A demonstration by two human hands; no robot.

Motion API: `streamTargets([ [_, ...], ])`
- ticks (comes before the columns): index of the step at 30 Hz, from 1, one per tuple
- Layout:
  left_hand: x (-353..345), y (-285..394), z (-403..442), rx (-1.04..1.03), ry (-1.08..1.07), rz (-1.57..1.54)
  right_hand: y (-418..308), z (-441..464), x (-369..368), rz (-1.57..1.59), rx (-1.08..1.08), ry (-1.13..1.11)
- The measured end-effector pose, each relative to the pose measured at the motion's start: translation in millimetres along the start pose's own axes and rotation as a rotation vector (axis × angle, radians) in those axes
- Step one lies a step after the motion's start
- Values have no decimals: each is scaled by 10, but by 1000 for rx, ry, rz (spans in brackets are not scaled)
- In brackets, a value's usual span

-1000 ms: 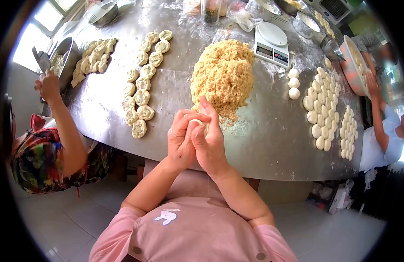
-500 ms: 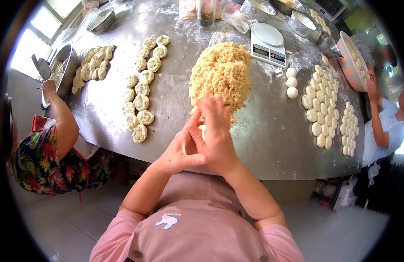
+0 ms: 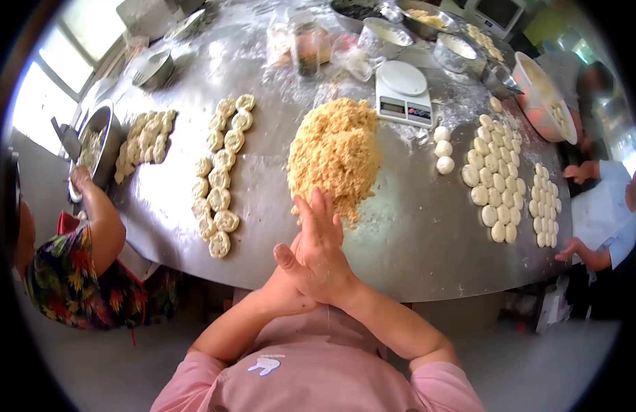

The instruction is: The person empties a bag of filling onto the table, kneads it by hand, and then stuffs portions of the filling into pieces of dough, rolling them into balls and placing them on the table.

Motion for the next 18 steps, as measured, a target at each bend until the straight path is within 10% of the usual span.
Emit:
streamTargets([
  [4, -7, 183, 2, 61, 47, 116, 540, 372, 139, 138, -325, 164],
  [18, 433, 167, -172, 88, 391, 322, -77, -281, 146, 13, 74, 19],
])
Point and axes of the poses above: each hand's wrist, its own z-axis towards the middle knuckle, its own x-axis out of the back of the hand, y = z × x, the point moved 7 cm from there along z, towards the middle knuckle, and after that the axes turned 13 degrees about -x, right-handed, at the moved point
